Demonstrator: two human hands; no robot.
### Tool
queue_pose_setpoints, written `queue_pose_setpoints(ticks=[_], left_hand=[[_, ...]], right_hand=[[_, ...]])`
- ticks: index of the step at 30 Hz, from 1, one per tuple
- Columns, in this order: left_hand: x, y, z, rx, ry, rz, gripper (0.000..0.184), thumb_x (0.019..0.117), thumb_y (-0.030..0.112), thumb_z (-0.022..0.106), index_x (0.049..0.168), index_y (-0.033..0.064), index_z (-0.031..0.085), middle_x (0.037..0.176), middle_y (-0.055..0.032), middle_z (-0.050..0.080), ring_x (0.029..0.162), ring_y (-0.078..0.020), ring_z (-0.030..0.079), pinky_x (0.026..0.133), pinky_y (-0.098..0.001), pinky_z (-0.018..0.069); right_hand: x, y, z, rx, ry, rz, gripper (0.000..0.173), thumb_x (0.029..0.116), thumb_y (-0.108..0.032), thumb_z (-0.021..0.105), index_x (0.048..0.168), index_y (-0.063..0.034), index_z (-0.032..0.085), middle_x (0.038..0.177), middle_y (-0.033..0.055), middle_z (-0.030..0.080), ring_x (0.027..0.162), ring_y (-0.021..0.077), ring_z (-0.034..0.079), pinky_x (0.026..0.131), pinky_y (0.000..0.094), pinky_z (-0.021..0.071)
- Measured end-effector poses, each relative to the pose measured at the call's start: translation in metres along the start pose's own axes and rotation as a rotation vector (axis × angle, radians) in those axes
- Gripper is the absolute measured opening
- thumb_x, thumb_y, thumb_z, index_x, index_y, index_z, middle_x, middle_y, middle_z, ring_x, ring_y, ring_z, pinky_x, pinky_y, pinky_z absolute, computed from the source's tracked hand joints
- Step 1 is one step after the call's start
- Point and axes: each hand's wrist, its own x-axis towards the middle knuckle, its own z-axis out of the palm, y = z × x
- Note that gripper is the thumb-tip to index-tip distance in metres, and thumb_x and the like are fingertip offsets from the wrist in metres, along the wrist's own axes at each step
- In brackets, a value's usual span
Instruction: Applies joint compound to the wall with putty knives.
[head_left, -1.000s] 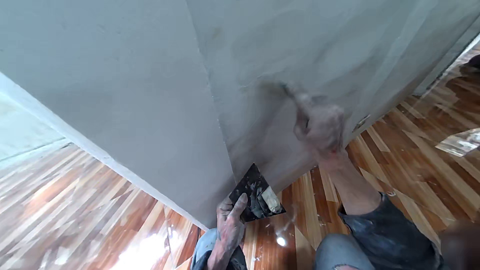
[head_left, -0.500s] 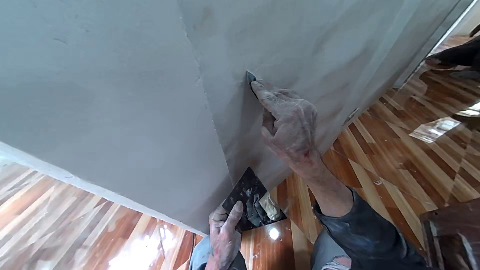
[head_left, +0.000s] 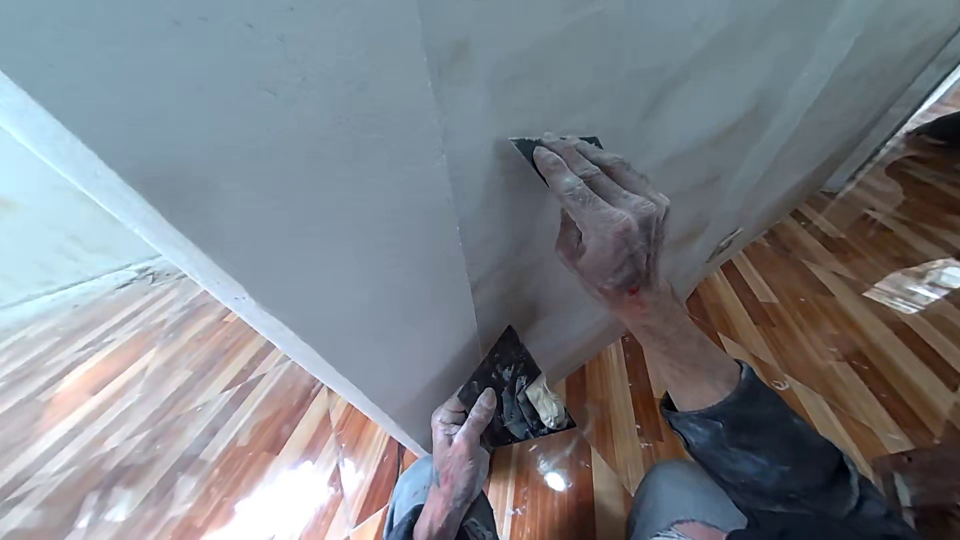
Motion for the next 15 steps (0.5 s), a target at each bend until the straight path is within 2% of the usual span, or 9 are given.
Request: queue_pose_setpoints(ticks=[5, 8, 11, 13, 14, 15], left_hand=[[-0.004, 0.008, -0.003, -0.010, -0.050, 0.038, 0.014, 0.0959, 0.013, 0.069, 0.104, 0.0051, 0.076, 0.095, -0.0101, 0.076, 0.085, -0.0147, 0.074, 0.080, -0.0341, 0.0621], [-0.001, 0.007, -0.007, 0.007, -0.083, 0.053, 0.015, 0.0966, 0.016, 0.069, 0.105, 0.0060, 0.076, 0.096, -0.0095, 0.076, 0.086, -0.0143, 0.074, 0.081, -0.0337, 0.0619], [0.002, 0.001, -0.002, 0.001, -0.026, 0.020, 0.013, 0.0956, 0.010, 0.067, 0.102, 0.0044, 0.076, 0.095, -0.0101, 0.076, 0.085, -0.0153, 0.074, 0.081, -0.0347, 0.0620], [0.002, -0.002, 0.003, -0.012, -0.011, 0.009, 0.013, 0.0961, 0.007, 0.064, 0.102, 0.0025, 0.075, 0.094, -0.0107, 0.076, 0.084, -0.0153, 0.074, 0.080, -0.0348, 0.0623], [0.002, -0.003, 0.004, -0.021, -0.007, 0.000, 0.013, 0.0960, 0.006, 0.063, 0.102, 0.0015, 0.075, 0.093, -0.0113, 0.076, 0.084, -0.0158, 0.074, 0.080, -0.0352, 0.0625], [0.002, -0.003, 0.005, -0.029, -0.001, -0.008, 0.013, 0.0957, 0.005, 0.063, 0.101, 0.0006, 0.075, 0.093, -0.0121, 0.076, 0.083, -0.0164, 0.074, 0.079, -0.0357, 0.0626]], right_hand=[[-0.004, -0.010, 0.022, 0.003, -0.049, -0.003, 0.047, 0.0956, 0.004, 0.051, 0.141, -0.0006, 0.061, 0.150, 0.0151, 0.055, 0.140, 0.0340, 0.052, 0.116, 0.0442, 0.0429], [-0.016, -0.018, 0.029, 0.043, -0.043, -0.027, 0.044, 0.0943, 0.002, 0.053, 0.137, -0.0014, 0.065, 0.147, 0.0164, 0.058, 0.137, 0.0346, 0.055, 0.114, 0.0442, 0.0452], [-0.033, -0.022, 0.021, 0.092, -0.106, -0.076, 0.041, 0.0921, -0.002, 0.056, 0.131, -0.0060, 0.070, 0.141, 0.0134, 0.064, 0.132, 0.0324, 0.060, 0.110, 0.0434, 0.0484], [-0.037, -0.022, 0.005, 0.105, -0.138, -0.056, 0.040, 0.0920, -0.004, 0.057, 0.129, -0.0091, 0.072, 0.133, 0.0101, 0.069, 0.123, 0.0279, 0.067, 0.101, 0.0404, 0.0550], [-0.035, -0.020, -0.006, 0.098, -0.125, 0.004, 0.038, 0.0936, -0.004, 0.057, 0.129, -0.0077, 0.071, 0.125, 0.0108, 0.073, 0.110, 0.0266, 0.072, 0.089, 0.0396, 0.0597], [-0.029, -0.015, -0.016, 0.076, -0.094, 0.102, 0.036, 0.0948, -0.005, 0.058, 0.128, -0.0050, 0.071, 0.109, 0.0127, 0.076, 0.090, 0.0275, 0.074, 0.069, 0.0411, 0.0596]])
